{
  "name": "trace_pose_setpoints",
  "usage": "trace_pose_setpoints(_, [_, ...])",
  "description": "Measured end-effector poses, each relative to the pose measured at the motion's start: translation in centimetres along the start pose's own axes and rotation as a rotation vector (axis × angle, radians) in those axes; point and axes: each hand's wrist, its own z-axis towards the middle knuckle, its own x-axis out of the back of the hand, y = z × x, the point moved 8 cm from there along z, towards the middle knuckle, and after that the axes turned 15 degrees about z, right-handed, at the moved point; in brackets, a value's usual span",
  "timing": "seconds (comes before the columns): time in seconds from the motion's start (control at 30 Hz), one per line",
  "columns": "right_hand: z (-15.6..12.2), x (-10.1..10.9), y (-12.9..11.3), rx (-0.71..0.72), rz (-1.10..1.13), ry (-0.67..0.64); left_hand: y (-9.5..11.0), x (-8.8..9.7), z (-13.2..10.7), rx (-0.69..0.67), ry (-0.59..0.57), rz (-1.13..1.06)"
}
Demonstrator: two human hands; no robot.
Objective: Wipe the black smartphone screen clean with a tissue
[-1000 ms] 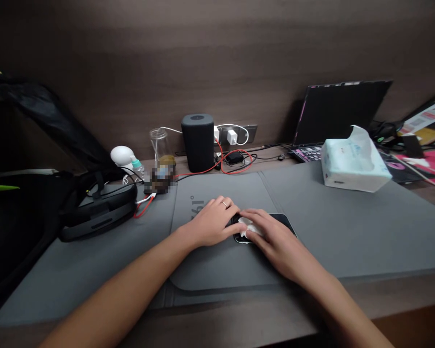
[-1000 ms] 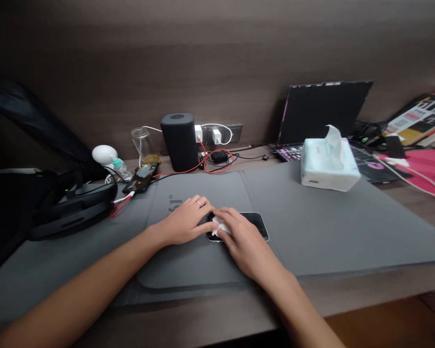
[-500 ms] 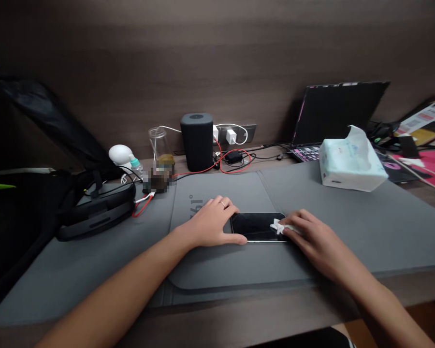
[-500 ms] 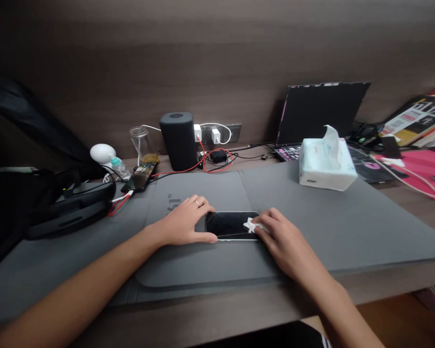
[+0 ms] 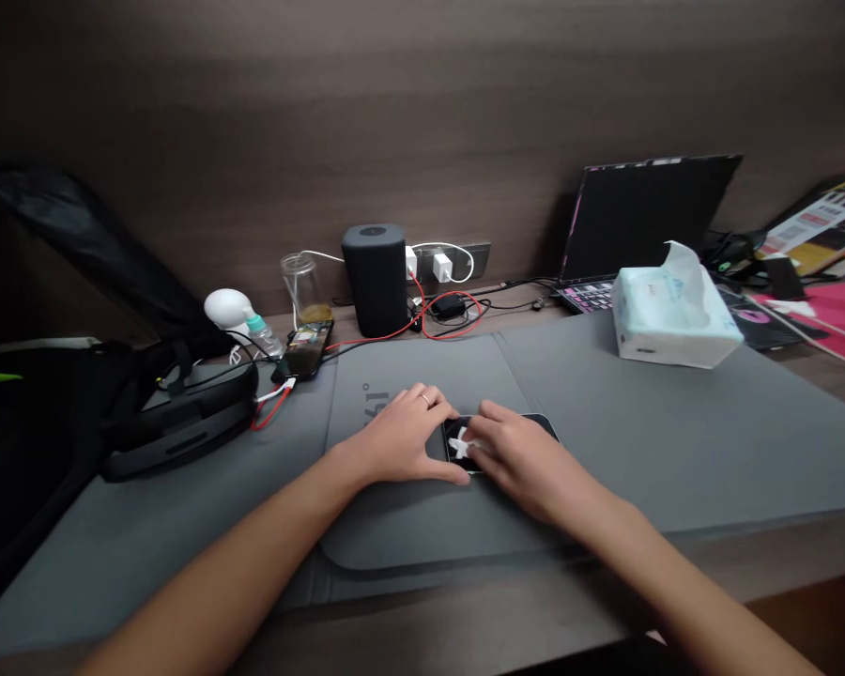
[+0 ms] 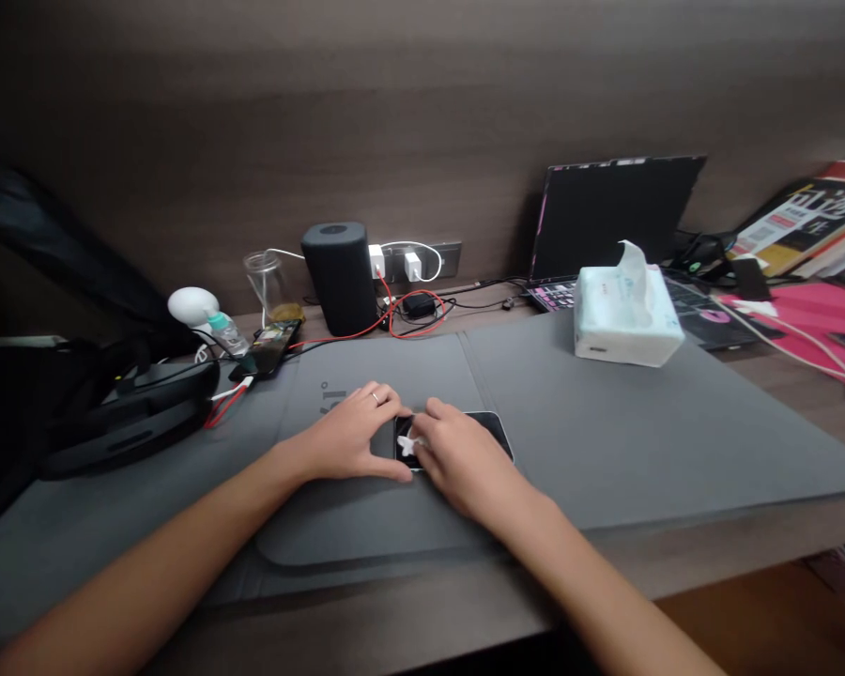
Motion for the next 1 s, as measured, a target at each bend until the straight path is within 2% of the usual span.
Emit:
trace_pose_setpoints(0.2, [-2.6,3.2,4.6,-0.064,0.040,0.041,-0.2,0.1,0.0,0.042,-0.001,-0.042])
trace_pose_setpoints(0.3, [-3.4,3.8,5.2,-0.069,0.012,0.042,-0.3,0.1,0.0,0.054,0.001,-0.057])
trace_pose_setpoints(0.4, [-2.9,2.9,4.0,-0.068,-0.030,0.031,-0.3,0.1,0.0,0.053,0.008,-0.065])
trace_pose_setpoints(0.6, [0.7,-0.6,-1.3,0.048,-0.046,-0.055,-0.3,-0.2,0.1,0.039,-0.003,-0.033])
trace_pose_setpoints(0.7, [1.5,-0.8,-1.7,0.088,-0.046,-0.086,-0.3,-0.2,0.1,0.037,-0.005,-0.029])
trace_pose_setpoints(0.77, [1.1,-0.1,-0.4,0.070,-0.053,-0.094,-0.3,-0.1,0.0,0.044,0.006,-0.039])
trace_pose_setpoints(0.93, [-1.5,3.0,5.6,-0.028,-0.083,-0.061,-0.4,0.1,0.0,0.048,0.015,-0.064])
trace_pose_setpoints(1.0, [-2.1,3.6,7.0,-0.042,-0.088,-0.059,-0.5,0.0,0.0,0.054,0.009,-0.064])
